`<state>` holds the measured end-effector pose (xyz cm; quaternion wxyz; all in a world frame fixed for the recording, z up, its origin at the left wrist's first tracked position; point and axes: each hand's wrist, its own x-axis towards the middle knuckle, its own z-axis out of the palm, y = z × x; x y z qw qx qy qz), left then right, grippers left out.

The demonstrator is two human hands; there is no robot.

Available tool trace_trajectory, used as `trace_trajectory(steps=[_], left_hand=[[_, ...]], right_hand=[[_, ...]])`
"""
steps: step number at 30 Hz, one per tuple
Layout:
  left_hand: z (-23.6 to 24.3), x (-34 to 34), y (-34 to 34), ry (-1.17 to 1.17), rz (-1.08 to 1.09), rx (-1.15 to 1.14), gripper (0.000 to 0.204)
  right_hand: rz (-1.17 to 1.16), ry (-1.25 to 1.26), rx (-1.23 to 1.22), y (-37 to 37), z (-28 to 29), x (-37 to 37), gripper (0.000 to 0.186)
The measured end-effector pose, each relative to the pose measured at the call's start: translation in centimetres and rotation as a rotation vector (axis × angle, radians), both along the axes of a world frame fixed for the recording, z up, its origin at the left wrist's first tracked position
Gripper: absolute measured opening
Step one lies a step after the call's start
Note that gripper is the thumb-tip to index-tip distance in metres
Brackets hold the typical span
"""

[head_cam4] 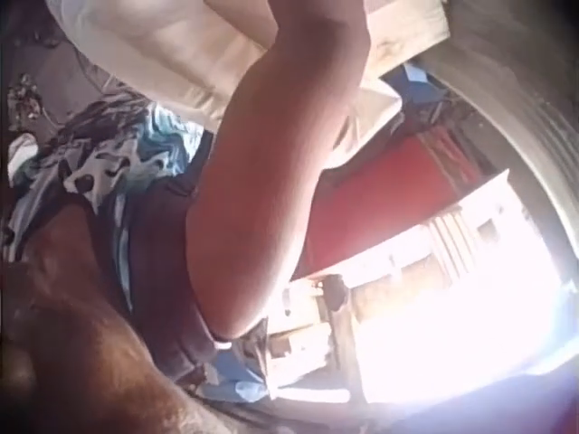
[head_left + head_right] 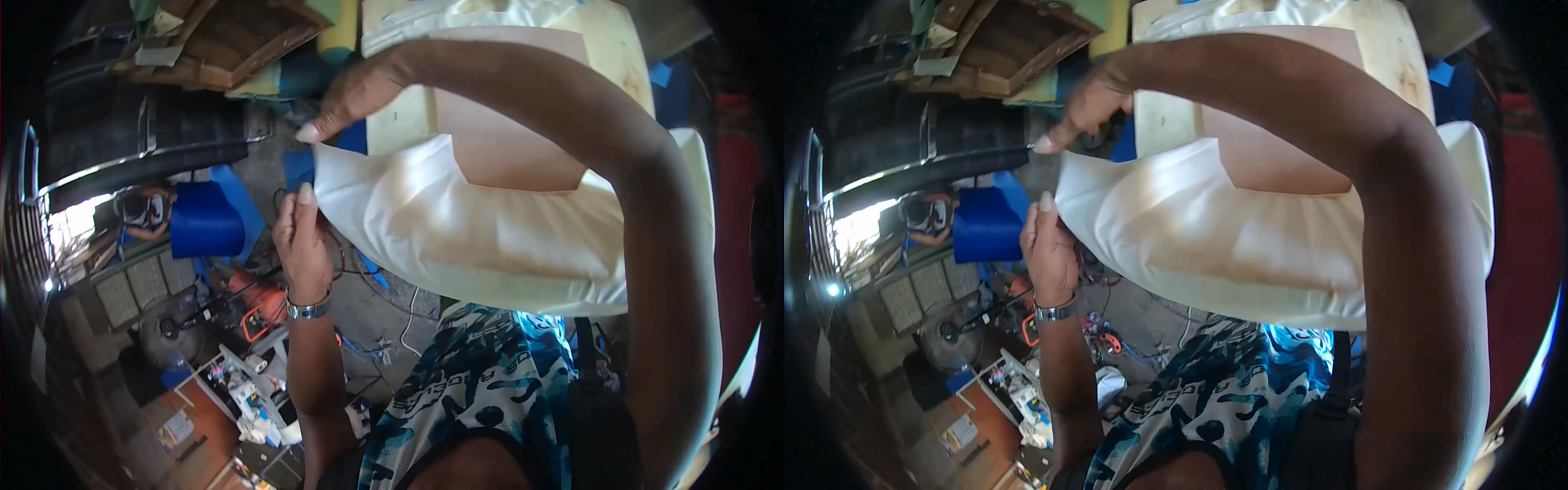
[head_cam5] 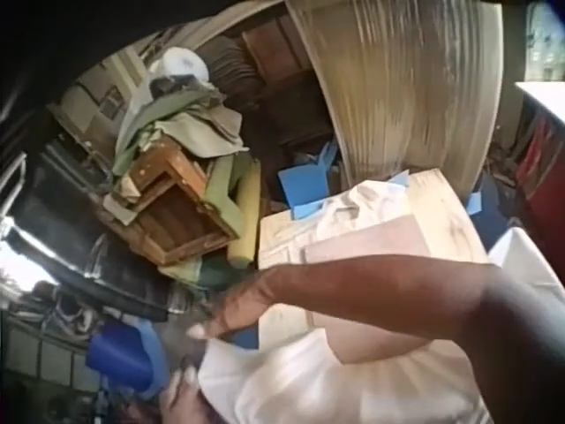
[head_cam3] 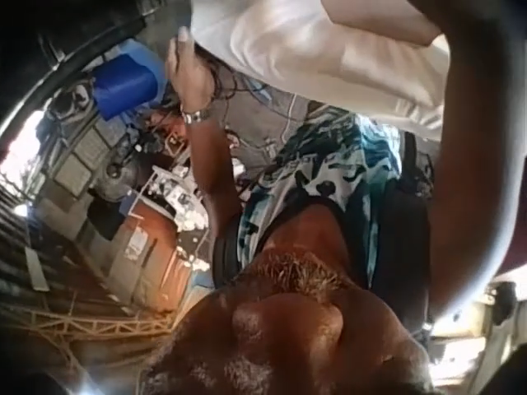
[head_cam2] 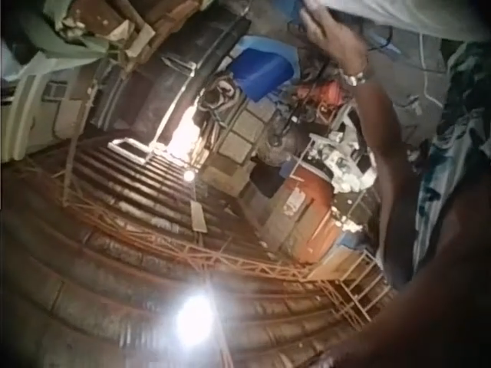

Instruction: Stapling white fabric to a wooden furniture frame using a pneumatic staple gun.

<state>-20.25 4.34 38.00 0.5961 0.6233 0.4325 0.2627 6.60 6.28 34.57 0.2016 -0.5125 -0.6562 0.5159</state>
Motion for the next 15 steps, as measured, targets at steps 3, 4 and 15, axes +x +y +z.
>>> trace_trajectory(steps=[3, 4, 15], left_hand=[[2.7, -0.3, 0.4, -0.175, 0.189, 0.058, 0.022], [4.1, 0.0, 0.3, -0.22, 0.2, 0.009, 0.021], [0.6, -1.3, -0.5, 0.129, 0.099, -0.346, 0.068]], right_hand=[[0.163, 0.194, -0.194, 0.3, -1.2, -1.8, 0.103], [0.223, 0.294, -0.211, 0.8, -1.8, -1.8, 0.11], [0.479, 0.664, -0.325, 1.5, -7.6, -4.5, 0.087]])
